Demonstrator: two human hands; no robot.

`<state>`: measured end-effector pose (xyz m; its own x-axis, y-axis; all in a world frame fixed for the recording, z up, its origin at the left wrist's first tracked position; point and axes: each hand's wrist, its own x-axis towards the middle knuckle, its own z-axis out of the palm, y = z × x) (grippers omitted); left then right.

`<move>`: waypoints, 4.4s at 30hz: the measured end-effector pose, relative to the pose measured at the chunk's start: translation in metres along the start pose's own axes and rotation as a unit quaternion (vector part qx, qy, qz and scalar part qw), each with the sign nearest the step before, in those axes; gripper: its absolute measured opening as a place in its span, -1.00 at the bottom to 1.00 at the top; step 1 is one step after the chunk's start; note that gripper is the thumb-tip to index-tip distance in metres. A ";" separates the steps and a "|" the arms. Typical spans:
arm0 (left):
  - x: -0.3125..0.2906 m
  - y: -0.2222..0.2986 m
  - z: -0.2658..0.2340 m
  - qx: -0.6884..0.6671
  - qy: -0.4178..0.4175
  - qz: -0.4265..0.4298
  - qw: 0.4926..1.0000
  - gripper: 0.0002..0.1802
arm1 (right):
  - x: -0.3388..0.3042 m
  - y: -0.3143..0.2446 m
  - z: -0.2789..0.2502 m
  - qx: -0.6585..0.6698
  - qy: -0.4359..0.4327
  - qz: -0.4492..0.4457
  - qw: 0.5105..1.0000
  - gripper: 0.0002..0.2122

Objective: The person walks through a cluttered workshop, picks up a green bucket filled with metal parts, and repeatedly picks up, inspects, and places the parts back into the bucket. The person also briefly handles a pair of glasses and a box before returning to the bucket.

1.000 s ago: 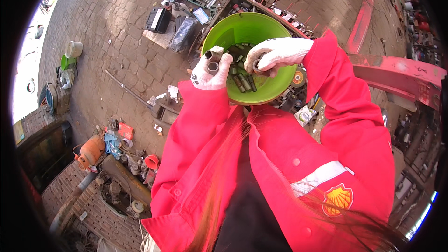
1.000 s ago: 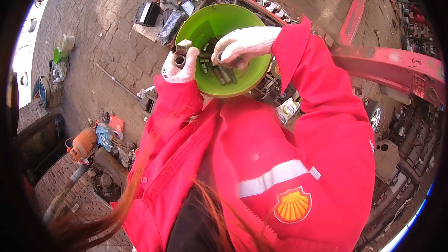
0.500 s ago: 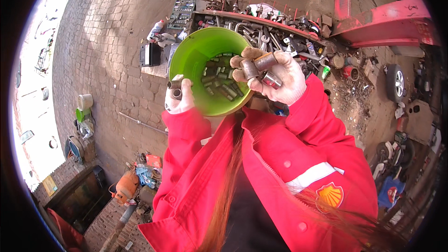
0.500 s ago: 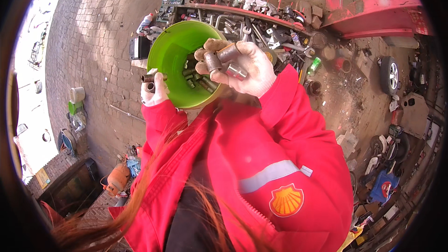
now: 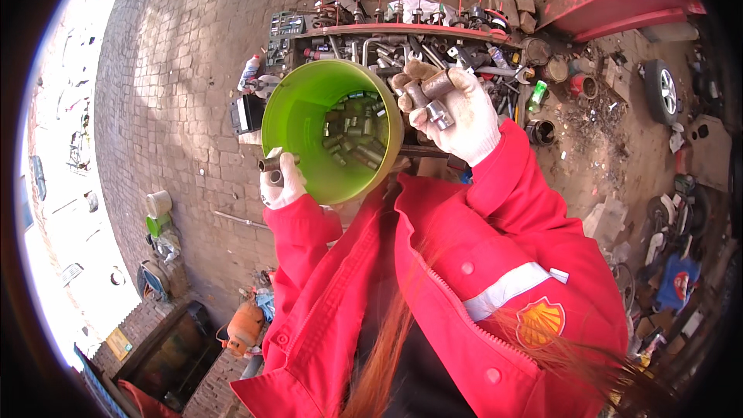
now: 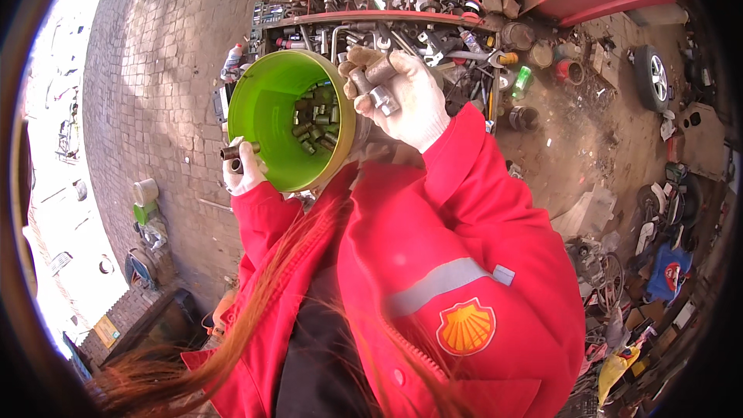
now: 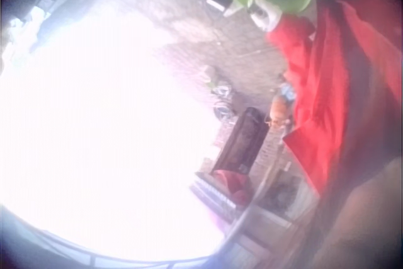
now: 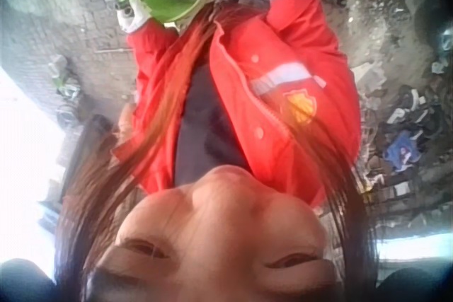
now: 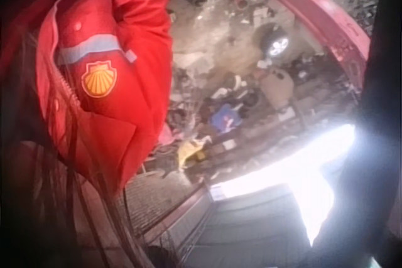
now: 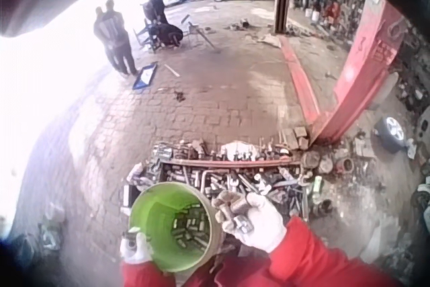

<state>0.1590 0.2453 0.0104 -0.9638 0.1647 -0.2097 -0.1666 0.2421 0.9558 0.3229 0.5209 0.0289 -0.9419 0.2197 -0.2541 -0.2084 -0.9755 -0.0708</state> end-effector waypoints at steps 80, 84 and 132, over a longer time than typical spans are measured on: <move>-0.073 -0.076 -0.167 -0.010 0.070 -0.343 0.937 -0.74 | 0.019 0.101 -0.049 -0.490 0.180 0.066 0.850 -0.70; -0.079 -0.082 -0.169 -0.148 0.011 -0.326 0.934 -0.76 | 0.026 0.093 -0.083 -0.318 0.227 0.100 0.915 -0.70; -0.082 -0.098 -0.177 -0.063 0.087 -0.351 0.930 -0.65 | 0.245 0.148 -0.173 -0.537 0.203 0.072 0.816 -0.53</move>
<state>0.2176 0.0384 -0.0296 -0.6248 -0.1522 -0.7658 -0.7808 0.1152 0.6141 0.1067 0.4328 -0.2107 -0.7261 0.3027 -0.6173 0.4529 -0.4649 -0.7607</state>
